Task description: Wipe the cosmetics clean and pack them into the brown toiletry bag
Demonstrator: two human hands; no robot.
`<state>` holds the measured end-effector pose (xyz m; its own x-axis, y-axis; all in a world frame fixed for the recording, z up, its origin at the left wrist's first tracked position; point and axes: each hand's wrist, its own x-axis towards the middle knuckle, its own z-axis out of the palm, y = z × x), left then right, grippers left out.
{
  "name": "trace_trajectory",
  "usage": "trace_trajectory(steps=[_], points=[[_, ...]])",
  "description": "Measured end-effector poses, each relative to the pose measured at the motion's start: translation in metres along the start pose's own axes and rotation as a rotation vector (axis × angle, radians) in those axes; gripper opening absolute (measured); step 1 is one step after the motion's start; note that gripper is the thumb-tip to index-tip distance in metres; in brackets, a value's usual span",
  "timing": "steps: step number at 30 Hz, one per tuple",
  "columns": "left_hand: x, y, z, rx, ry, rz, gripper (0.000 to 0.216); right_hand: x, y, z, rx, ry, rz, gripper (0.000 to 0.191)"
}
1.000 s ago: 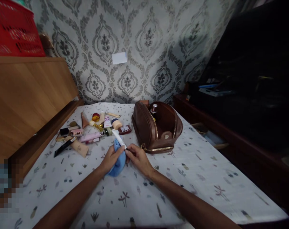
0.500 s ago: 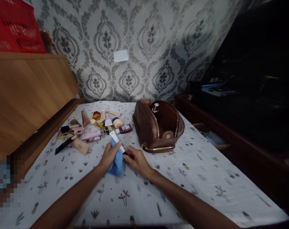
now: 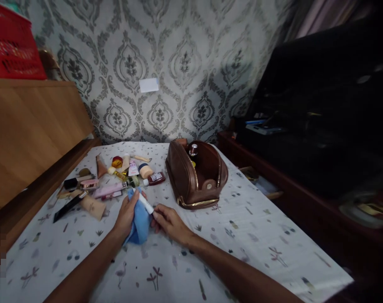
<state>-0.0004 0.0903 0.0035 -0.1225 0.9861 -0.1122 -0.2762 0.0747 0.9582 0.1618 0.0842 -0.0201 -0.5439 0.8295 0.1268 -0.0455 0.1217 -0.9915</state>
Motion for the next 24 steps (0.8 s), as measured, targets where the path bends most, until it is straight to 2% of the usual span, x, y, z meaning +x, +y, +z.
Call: trace_trajectory(steps=[4, 9, 14, 19, 21, 24], points=[[-0.009, -0.008, 0.007, 0.04, -0.173, -0.06, 0.051, 0.001, -0.003, 0.0, 0.127, 0.003, 0.018, 0.05], [-0.016, -0.008, 0.015, 0.042, -0.265, -0.062, 0.045, 0.002, -0.005, -0.002, 0.132, 0.047, -0.004, 0.048], [-0.016, 0.002, 0.015, 0.053, -0.2, -0.101, 0.047, 0.0, -0.002, 0.0, 0.034, 0.059, -0.002, 0.029], [-0.011, 0.004, 0.007, 0.188, -0.16, 0.053, 0.046, 0.0, 0.002, -0.002, -0.121, 0.091, -0.014, 0.02], [-0.01, 0.003, 0.004, 0.285, -0.15, 0.095, 0.047, 0.0, -0.001, -0.005, -0.204, 0.144, -0.045, 0.018], [-0.01, 0.003, 0.0, 0.443, -0.098, 0.109, 0.048, 0.0, -0.008, -0.01, -0.214, 0.246, -0.1, 0.031]])
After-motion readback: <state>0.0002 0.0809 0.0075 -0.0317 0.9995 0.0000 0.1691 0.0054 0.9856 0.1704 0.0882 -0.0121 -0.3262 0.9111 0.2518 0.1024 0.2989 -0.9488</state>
